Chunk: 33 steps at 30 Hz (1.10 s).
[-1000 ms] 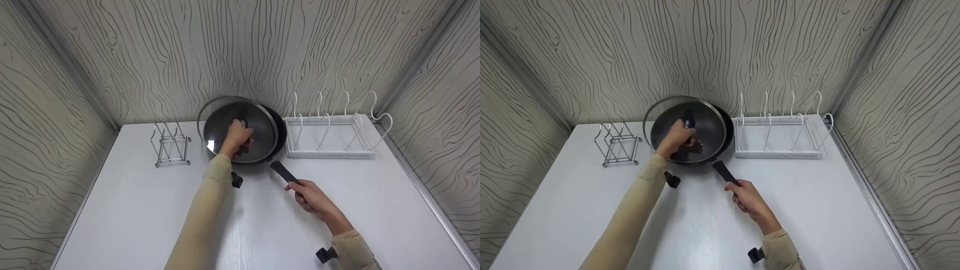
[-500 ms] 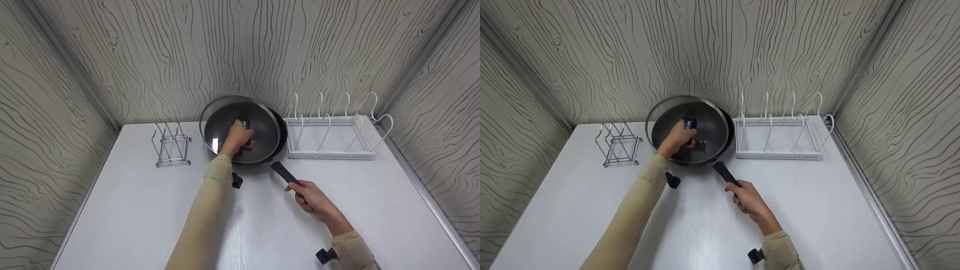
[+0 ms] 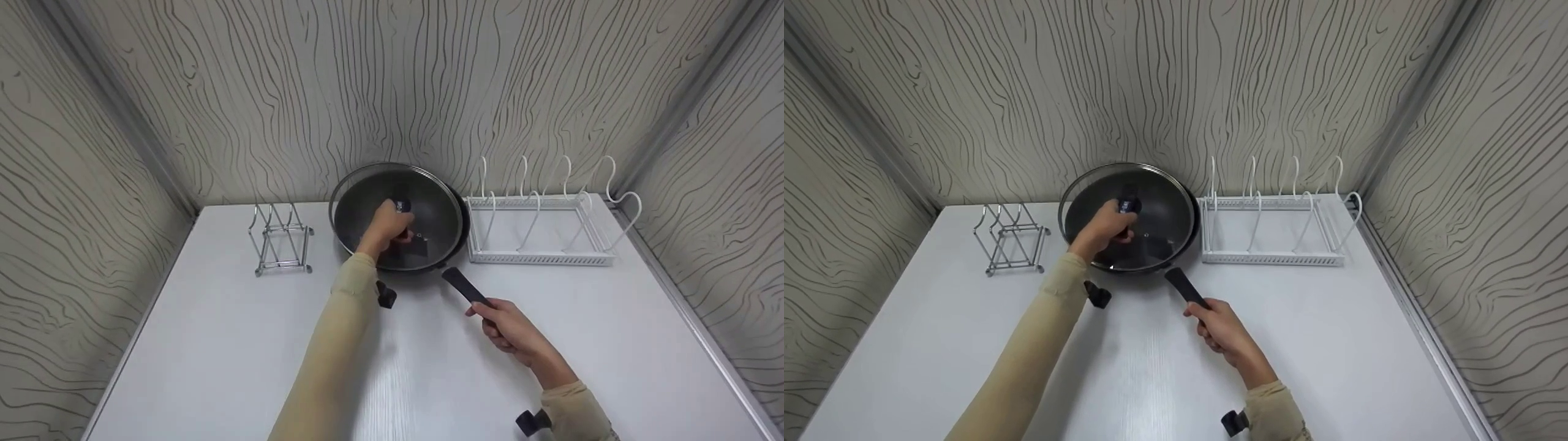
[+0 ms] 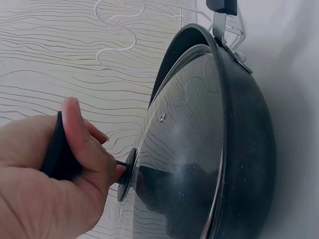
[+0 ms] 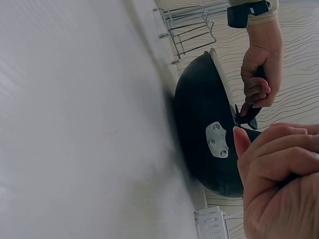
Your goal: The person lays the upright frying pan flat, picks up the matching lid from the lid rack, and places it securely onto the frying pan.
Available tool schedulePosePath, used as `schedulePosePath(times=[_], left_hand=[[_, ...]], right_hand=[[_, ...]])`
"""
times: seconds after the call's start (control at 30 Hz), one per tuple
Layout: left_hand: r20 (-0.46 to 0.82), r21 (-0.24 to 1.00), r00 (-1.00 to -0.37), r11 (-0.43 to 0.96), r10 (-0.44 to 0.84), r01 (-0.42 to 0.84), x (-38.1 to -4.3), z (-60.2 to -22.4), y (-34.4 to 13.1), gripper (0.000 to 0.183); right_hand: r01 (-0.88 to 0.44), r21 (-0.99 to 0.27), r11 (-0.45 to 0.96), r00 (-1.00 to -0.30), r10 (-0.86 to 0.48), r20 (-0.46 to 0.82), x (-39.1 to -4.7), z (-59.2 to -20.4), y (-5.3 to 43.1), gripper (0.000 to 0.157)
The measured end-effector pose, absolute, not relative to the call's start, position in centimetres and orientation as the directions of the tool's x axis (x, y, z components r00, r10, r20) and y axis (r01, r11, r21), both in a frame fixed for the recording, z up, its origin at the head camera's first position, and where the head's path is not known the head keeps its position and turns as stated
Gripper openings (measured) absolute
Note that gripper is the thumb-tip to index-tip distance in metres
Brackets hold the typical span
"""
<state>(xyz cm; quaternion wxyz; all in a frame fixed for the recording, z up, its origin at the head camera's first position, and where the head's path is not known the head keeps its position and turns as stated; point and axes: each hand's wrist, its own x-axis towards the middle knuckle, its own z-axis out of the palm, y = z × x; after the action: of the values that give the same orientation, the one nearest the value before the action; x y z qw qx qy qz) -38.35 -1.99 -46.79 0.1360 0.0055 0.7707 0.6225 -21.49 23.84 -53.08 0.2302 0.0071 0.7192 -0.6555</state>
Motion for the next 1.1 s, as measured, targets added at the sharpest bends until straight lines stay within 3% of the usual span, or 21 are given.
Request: schedulePosePath(times=[0.57, 0.7, 0.83, 0.93, 1.1], left_hand=[[-0.221, 0.964, -0.959, 0.191, 0.175, -0.187, -38.6, -46.4, -2.6, 0.059], [-0.165, 0.904, -0.981, 0.415, 0.102, -0.108, -38.8, -46.3, -2.1, 0.053], [-0.096, 0.708, -0.995, 0.705, 0.024, -0.051, -38.7, -45.9, -1.2, 0.053], [-0.081, 0.645, -0.997, 0.763, 0.018, -0.039, -38.3, -45.7, -0.9, 0.059], [-0.082, 0.666, -0.996, 0.745, 0.034, -0.029, -38.2, -45.9, -1.1, 0.055]], right_hand=[[0.307, -0.943, 0.131, -0.893, -0.302, -0.333, -21.6, -52.8, 23.9, 0.035], [0.313, -0.94, 0.135, -0.893, -0.296, -0.339, -21.6, -52.7, 23.9, 0.035], [0.311, -0.94, 0.14, -0.894, -0.292, -0.34, -21.6, -52.8, 24.0, 0.036], [0.311, -0.939, 0.146, -0.894, -0.291, -0.341, -21.5, -52.9, 24.0, 0.037], [0.322, -0.934, 0.153, -0.89, -0.287, -0.354, -21.4, -52.9, 23.9, 0.039]])
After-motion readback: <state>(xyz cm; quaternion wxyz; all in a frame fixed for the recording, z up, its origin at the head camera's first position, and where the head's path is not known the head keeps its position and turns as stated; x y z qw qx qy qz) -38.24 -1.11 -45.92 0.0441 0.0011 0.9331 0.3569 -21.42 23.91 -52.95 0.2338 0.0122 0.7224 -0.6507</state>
